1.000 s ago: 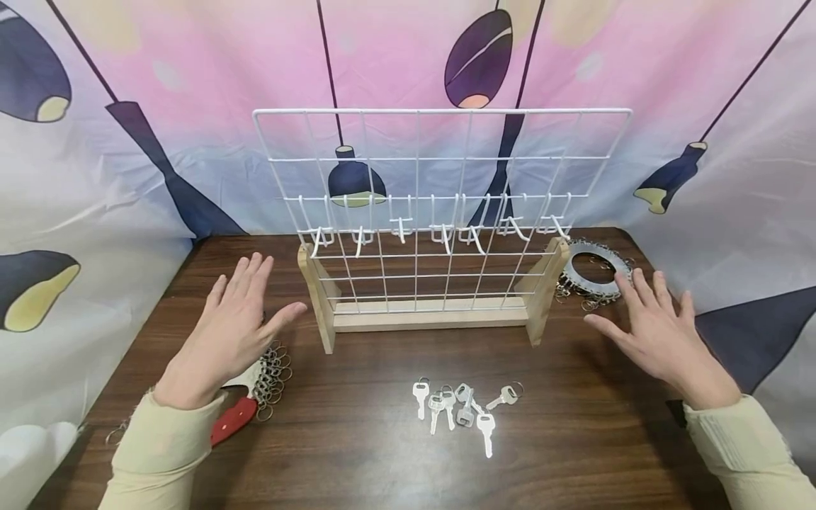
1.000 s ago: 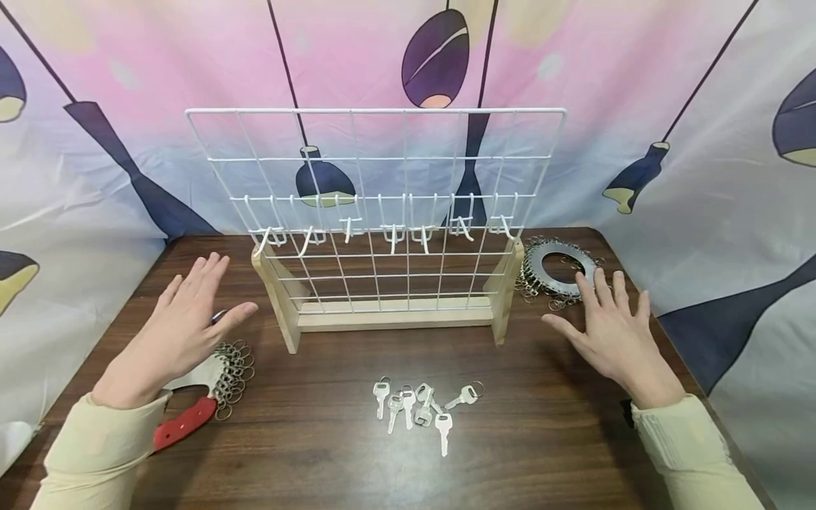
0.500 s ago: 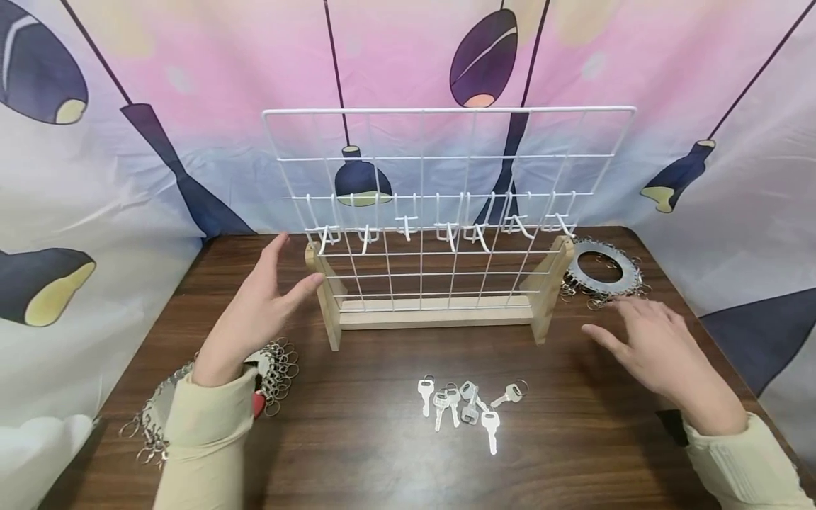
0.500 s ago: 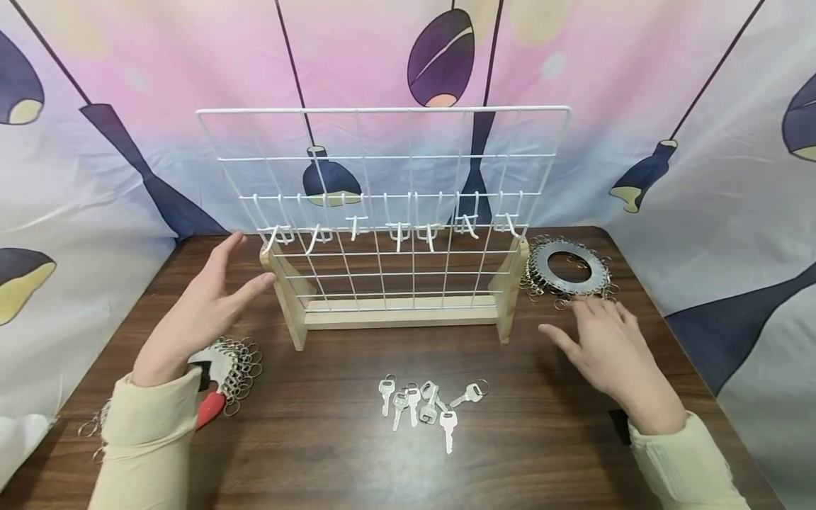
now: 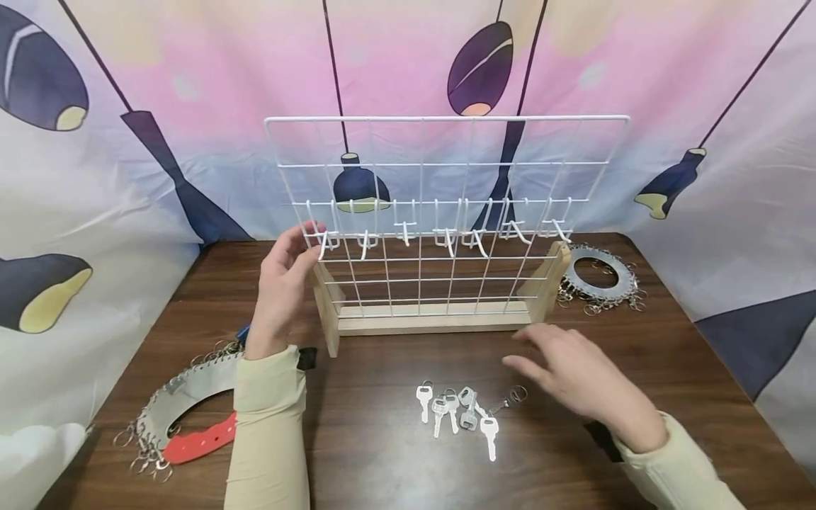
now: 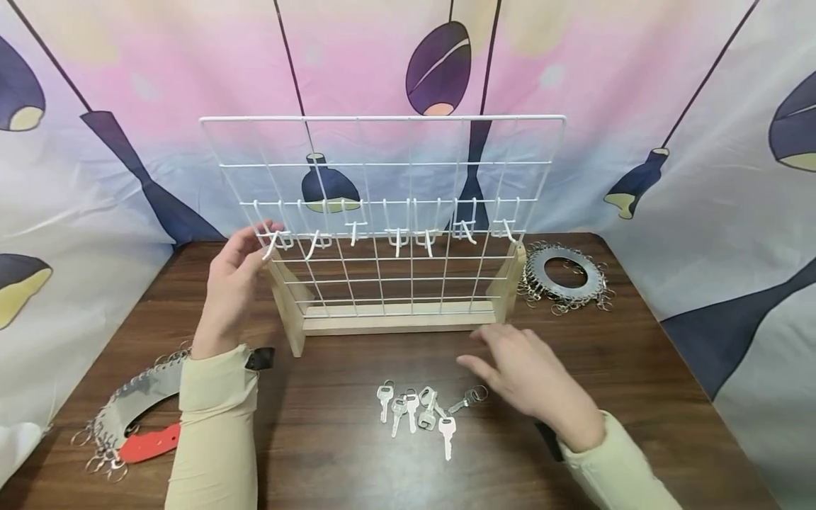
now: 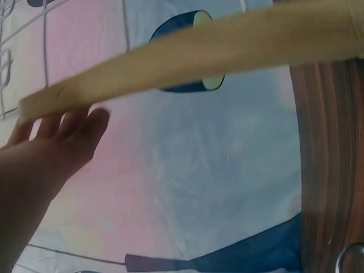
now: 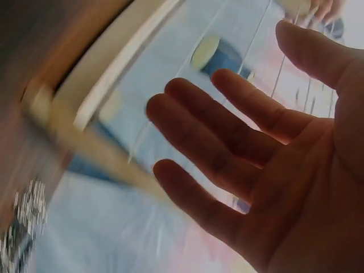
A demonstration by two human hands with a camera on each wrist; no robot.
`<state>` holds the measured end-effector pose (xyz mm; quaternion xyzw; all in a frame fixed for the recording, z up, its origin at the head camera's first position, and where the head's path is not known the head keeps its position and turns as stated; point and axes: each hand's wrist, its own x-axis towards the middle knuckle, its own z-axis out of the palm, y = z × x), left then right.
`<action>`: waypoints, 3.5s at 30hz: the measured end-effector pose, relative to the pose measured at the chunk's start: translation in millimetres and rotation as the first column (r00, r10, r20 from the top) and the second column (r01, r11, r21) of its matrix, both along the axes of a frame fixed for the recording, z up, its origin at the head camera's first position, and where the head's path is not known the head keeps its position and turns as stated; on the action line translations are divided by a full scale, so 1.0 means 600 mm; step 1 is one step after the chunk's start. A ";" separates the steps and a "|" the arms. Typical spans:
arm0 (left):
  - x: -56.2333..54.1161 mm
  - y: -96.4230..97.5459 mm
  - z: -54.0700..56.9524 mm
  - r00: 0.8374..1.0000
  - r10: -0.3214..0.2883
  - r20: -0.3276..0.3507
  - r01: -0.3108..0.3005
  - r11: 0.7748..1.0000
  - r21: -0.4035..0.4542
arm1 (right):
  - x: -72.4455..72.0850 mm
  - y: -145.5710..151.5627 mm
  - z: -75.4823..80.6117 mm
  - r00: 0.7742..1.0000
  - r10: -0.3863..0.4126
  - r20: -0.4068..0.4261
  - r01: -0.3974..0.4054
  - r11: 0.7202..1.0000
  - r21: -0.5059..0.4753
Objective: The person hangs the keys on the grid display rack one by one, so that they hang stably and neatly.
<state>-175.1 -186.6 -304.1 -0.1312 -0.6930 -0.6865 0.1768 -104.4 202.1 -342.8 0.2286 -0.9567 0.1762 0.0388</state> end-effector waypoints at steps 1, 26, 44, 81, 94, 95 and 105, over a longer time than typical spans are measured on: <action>-0.002 0.002 -0.002 1.000 0.016 -0.025 -0.015 0.999 0.039 | -0.003 -0.015 -0.004 1.000 0.025 -0.004 -0.025 1.000 0.000; -0.038 0.030 -0.049 0.949 0.197 -0.245 -0.165 0.976 0.145 | -0.053 -0.171 -0.076 0.933 0.338 0.127 -0.348 0.935 0.066; -0.040 0.031 -0.072 0.969 0.140 -0.204 -0.110 0.982 0.153 | -0.056 -0.180 -0.085 0.927 0.348 0.137 -0.361 0.929 0.081; -0.017 0.029 -0.079 0.985 0.174 -0.017 -0.175 0.983 -0.052 | -0.055 -0.193 -0.093 0.930 0.352 0.103 -0.363 0.922 0.131; -0.014 0.026 -0.078 0.989 0.143 0.027 -0.140 0.987 -0.083 | -0.062 -0.199 -0.089 0.921 0.346 0.178 -0.372 0.917 0.144; -0.019 0.025 -0.084 0.988 0.152 0.024 -0.150 0.986 -0.075 | -0.063 -0.200 -0.087 0.921 0.341 0.188 -0.370 0.917 0.147; -0.032 0.031 -0.102 0.972 0.233 -0.031 -0.234 0.971 -0.038 | -0.068 -0.204 -0.081 0.893 0.360 0.269 -0.402 0.908 0.119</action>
